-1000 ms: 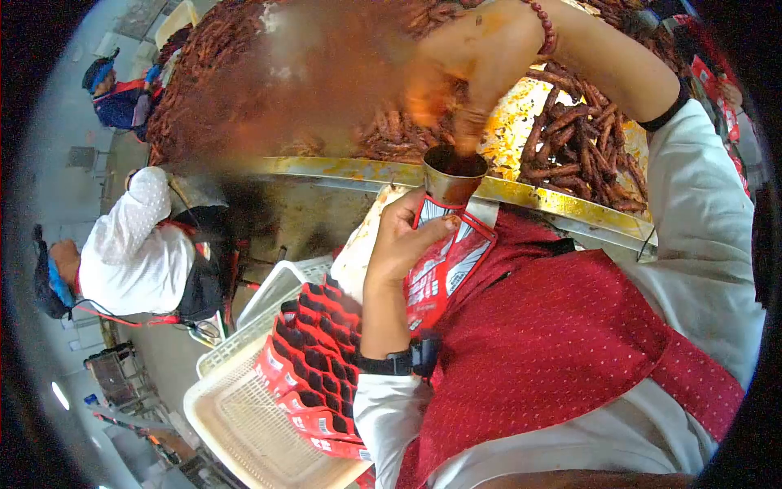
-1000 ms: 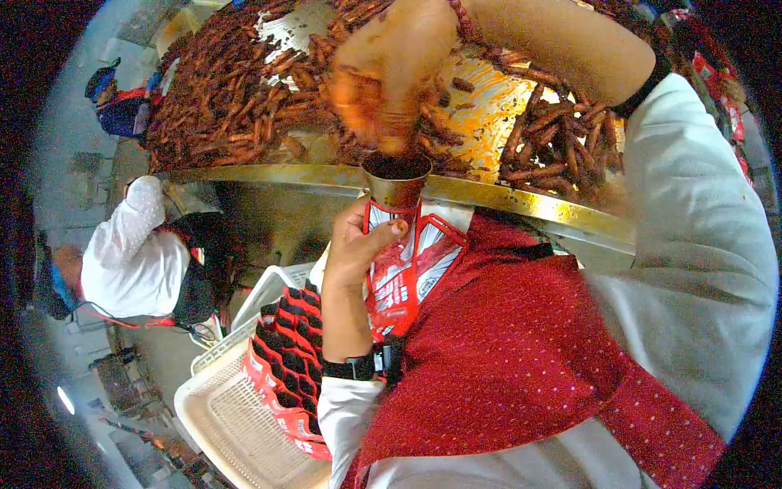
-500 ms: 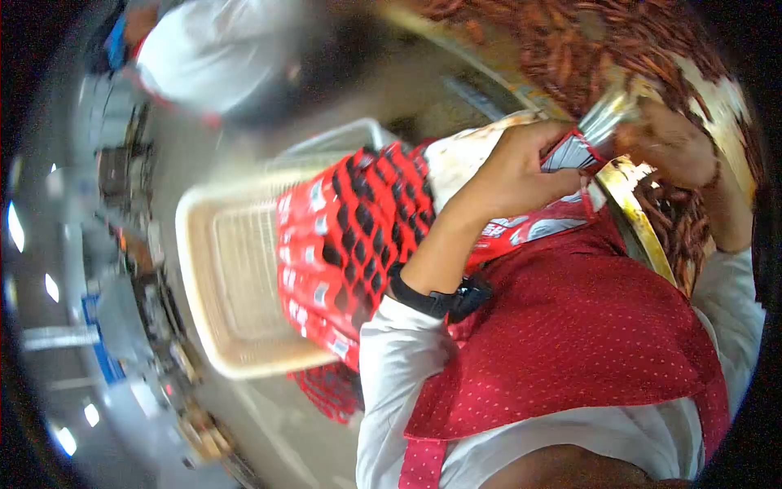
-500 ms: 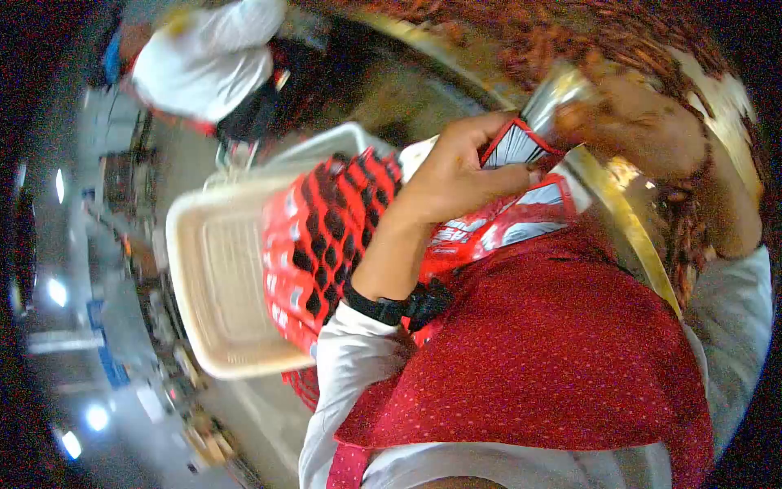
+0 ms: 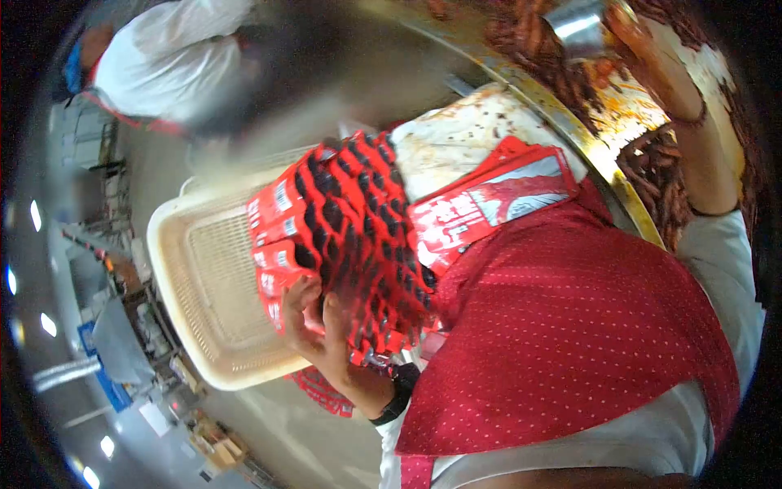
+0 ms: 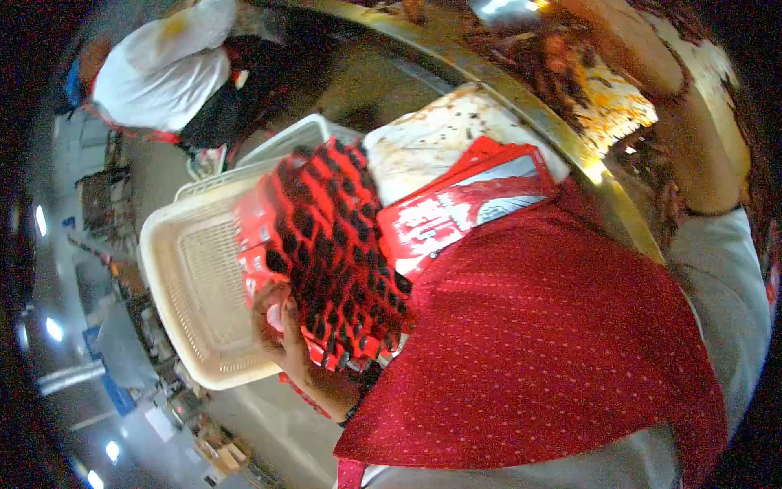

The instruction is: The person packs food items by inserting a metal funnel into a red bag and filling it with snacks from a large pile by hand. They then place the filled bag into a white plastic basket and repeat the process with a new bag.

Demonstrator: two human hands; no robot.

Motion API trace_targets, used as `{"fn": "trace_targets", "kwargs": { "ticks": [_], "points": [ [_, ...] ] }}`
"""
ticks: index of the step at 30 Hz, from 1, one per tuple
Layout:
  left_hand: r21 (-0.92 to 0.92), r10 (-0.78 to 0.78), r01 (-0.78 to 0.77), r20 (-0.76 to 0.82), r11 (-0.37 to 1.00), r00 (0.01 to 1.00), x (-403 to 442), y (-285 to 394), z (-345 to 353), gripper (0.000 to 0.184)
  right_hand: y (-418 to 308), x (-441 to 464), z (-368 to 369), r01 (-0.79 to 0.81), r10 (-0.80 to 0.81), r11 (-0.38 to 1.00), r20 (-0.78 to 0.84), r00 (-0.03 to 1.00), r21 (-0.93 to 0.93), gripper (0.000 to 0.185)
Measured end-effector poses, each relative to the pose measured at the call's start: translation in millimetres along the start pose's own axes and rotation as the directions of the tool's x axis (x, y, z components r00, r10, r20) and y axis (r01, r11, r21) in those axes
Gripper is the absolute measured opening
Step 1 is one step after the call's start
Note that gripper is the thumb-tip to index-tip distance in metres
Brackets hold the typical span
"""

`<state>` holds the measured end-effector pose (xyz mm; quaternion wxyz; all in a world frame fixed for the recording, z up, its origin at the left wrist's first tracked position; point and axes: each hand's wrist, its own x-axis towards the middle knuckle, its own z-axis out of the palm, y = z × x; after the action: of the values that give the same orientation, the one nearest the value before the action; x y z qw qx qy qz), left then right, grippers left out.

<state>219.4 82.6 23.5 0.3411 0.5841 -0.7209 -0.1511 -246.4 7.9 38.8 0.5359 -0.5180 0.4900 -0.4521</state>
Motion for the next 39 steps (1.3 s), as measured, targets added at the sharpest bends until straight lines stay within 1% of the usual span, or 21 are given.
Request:
{"fn": "trace_targets", "kwargs": {
  "ticks": [2,3,4,5,6,7,8,9,11,14,22,23,25,28,31,32,34,35,36,38,39],
  "points": [
    [-0.285,-0.144,0.150,0.044,0.947,0.989,13,18,47,0.024,-7,-1,10,0.068,-0.052,0.976,-0.077,0.996,0.207,0.033],
    [-0.237,-0.086,0.136,0.211,0.962,0.974,24,33,75,0.026,0,7,-13,0.477,-0.491,0.711,0.121,0.863,-0.517,0.032],
    [-0.188,-0.027,0.103,0.370,0.977,0.929,37,49,107,0.029,4,14,-35,0.603,-0.559,-0.106,0.549,0.621,-0.790,0.033],
    [-0.202,0.150,-0.078,0.370,0.976,0.917,47,61,144,0.031,-4,8,-30,0.585,-0.553,-0.122,0.544,0.631,-0.802,0.033],
    [-0.216,0.320,-0.255,0.368,0.943,0.873,53,69,178,0.034,-15,2,-13,0.310,-0.375,0.510,0.118,0.920,-0.802,0.034],
    [-0.220,0.343,-0.271,0.440,0.937,0.830,54,66,208,0.029,-21,-4,-7,-0.145,0.063,0.884,-0.194,0.979,-0.445,0.038],
    [-0.225,0.364,-0.288,0.506,0.931,0.782,53,60,234,0.025,12,0,-55,0.245,-0.176,0.757,0.171,0.969,-0.605,0.033],
    [-0.248,0.385,-0.297,0.502,0.922,0.775,54,51,249,0.025,8,-7,-47,0.232,-0.173,0.747,0.155,0.973,-0.623,0.033],
    [-0.378,0.206,0.195,0.790,0.905,0.578,63,37,264,0.020,-4,-21,-15,0.077,-0.086,0.996,-0.213,0.973,-0.049,0.039],
    [-0.170,0.465,-0.440,0.472,0.882,0.749,64,58,242,0.013,-11,-30,-16,-0.040,0.025,0.998,-0.276,0.961,-0.050,0.041],
    [-0.204,0.441,-0.498,0.793,0.843,0.420,51,66,208,0.025,17,-20,14,-0.170,0.187,0.981,-0.220,0.958,0.092,0.040],
    [-0.295,0.326,-0.137,0.843,0.945,0.428,58,55,209,0.022,16,-18,18,-0.179,0.192,0.978,-0.127,0.973,0.111,0.040],
    [-0.342,0.069,0.522,0.879,0.781,0.472,73,71,188,0.011,19,-21,28,-0.206,0.235,0.943,-0.086,0.968,0.260,0.041],
    [-0.562,0.083,0.520,0.726,0.643,0.682,81,82,175,0.005,25,-25,37,-0.197,0.251,0.865,-0.057,0.966,0.462,0.044],
    [-0.560,0.154,0.310,0.632,0.768,0.760,88,82,176,0.010,16,-27,44,-0.391,0.424,0.741,0.071,0.903,0.546,0.044],
    [-0.508,0.216,0.139,0.578,0.850,0.787,89,82,179,0.012,23,-27,42,-0.409,0.405,0.783,0.115,0.907,0.470,0.046],
    [-0.615,0.230,0.256,0.598,0.746,0.768,85,106,178,0.025,26,-26,41,-0.134,0.174,0.961,0.150,0.973,-0.241,0.047],
    [-0.623,0.235,0.304,0.633,0.721,0.738,82,106,184,0.028,19,-28,42,-0.225,0.347,0.863,0.206,0.915,-0.453,0.041],
    [-0.624,0.237,0.356,0.667,0.696,0.707,79,109,189,0.032,15,-28,46,-0.005,0.246,0.697,0.232,0.941,-0.717,0.040],
    [-0.601,0.221,0.469,0.737,0.648,0.639,70,106,195,0.028,11,-31,59,0.338,-0.033,0.728,0.462,0.886,-0.597,0.038],
    [-0.596,0.253,0.487,0.760,0.638,0.599,68,95,200,0.025,7,-33,67,0.309,0.023,0.704,0.456,0.890,-0.640,0.040]
  ]
}}
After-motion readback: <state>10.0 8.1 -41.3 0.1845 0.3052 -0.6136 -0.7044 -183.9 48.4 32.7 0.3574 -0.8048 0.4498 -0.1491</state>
